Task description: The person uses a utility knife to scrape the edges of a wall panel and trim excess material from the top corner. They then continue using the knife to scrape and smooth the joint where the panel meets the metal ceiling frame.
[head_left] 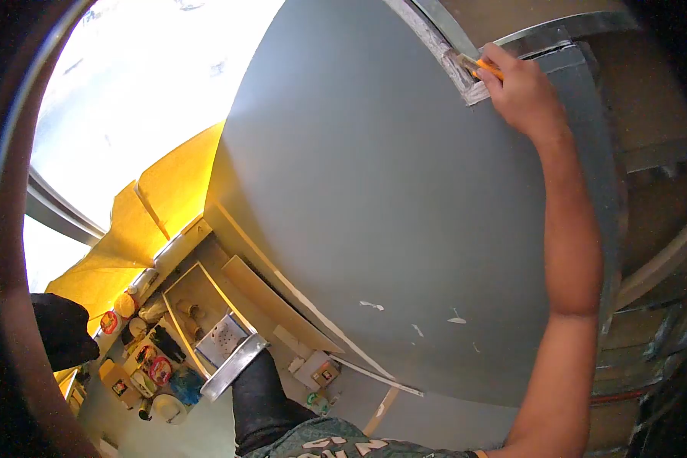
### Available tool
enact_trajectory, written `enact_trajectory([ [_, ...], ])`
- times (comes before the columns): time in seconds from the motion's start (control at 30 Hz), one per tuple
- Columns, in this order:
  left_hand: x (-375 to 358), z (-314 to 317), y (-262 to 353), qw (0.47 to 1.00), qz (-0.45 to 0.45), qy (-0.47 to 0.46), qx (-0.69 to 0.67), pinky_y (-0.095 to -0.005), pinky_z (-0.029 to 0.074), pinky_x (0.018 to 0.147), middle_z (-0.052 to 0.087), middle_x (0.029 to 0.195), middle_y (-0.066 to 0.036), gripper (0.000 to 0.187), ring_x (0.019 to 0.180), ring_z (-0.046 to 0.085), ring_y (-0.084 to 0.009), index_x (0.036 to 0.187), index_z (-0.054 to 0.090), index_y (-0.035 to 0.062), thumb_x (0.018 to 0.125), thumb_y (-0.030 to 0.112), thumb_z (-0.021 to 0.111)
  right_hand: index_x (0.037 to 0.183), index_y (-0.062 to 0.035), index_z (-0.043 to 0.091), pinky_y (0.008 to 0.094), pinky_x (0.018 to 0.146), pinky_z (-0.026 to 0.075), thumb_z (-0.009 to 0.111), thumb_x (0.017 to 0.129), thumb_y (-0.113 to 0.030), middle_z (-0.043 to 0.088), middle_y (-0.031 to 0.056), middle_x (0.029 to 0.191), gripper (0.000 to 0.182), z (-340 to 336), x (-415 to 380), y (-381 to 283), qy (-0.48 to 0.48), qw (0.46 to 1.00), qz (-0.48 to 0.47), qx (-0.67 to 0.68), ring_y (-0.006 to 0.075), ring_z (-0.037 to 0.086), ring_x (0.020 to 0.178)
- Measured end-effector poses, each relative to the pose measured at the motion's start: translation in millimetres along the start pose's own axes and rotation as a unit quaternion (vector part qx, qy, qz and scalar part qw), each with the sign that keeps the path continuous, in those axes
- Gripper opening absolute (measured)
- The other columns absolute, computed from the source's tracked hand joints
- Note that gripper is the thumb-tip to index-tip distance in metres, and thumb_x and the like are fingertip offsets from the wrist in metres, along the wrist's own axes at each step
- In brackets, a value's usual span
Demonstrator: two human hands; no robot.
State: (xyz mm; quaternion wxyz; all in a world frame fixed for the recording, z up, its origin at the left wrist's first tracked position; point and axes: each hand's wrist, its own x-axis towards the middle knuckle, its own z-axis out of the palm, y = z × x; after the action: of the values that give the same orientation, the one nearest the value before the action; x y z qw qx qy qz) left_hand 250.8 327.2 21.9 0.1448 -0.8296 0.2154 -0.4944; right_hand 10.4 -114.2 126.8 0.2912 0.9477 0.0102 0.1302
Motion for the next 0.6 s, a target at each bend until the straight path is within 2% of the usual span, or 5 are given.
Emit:
enact_trajectory([
  [0.2,-0.3,-9.6,6.2,0.999,-0.023,-0.033,0.010,-0.0470,0.014,0.133,0.044,0.159,-0.011,0.068,0.155,0.029,-0.0265,0.139,0.058,0.0112,0.092,0.060,0.067,0.119,-0.0094,0.061,0.0571,0.082,0.054,0.062,0.099,-0.027,0.071,0.0225,0.103,0.026,-4.3,6.1,6.9,-0.004,0.999,-0.053,0.002,0.0468,0.067,0.098],
  [0.3,-1.4,-23.5,13.7,0.997,-0.025,-0.062,0.037,-0.0462,0.014,0.133,0.043,0.160,-0.011,0.068,0.155,0.028,-0.0259,0.140,0.057,0.0111,0.093,0.060,0.066,0.117,-0.0082,0.062,0.0558,0.082,0.054,0.063,0.099,-0.026,0.071,0.0233,0.103,0.026,-11.4,4.5,2.5,-0.045,0.998,-0.049,0.009,0.0472,0.067,0.097],
  [0.37,-1.4,-16.7,8.0,0.997,-0.011,-0.054,0.059,-0.0458,0.015,0.133,0.042,0.160,-0.011,0.068,0.155,0.028,-0.0256,0.140,0.057,0.0107,0.094,0.060,0.065,0.112,-0.0060,0.060,0.0525,0.077,0.050,0.065,0.099,-0.020,0.071,0.0232,0.100,0.020,-12.2,2.2,-2.2,-0.027,0.998,-0.052,0.007,0.0473,0.065,0.092],
  [0.5,-2.6,-20.1,7.3,0.998,-0.016,-0.056,0.018,-0.0461,0.016,0.133,0.042,0.160,-0.011,0.069,0.155,0.029,-0.0256,0.140,0.057,0.0104,0.094,0.061,0.065,0.110,-0.0061,0.062,0.0543,0.080,0.053,0.066,0.095,-0.023,0.070,0.0242,0.099,0.022,-29.1,17.9,0.1,-0.077,0.993,-0.083,-0.033,0.0470,0.067,0.095],
  [0.6,-3.4,-10.0,7.0,0.999,-0.029,-0.040,0.012,-0.0466,0.017,0.132,0.043,0.159,-0.012,0.068,0.155,0.029,-0.0264,0.139,0.058,0.0102,0.093,0.059,0.067,0.107,-0.0033,0.059,0.0492,0.074,0.051,0.067,0.097,-0.017,0.068,0.0225,0.089,0.018,-32.7,38.0,6.6,-0.086,0.983,-0.153,-0.052,0.0452,0.063,0.082],
])
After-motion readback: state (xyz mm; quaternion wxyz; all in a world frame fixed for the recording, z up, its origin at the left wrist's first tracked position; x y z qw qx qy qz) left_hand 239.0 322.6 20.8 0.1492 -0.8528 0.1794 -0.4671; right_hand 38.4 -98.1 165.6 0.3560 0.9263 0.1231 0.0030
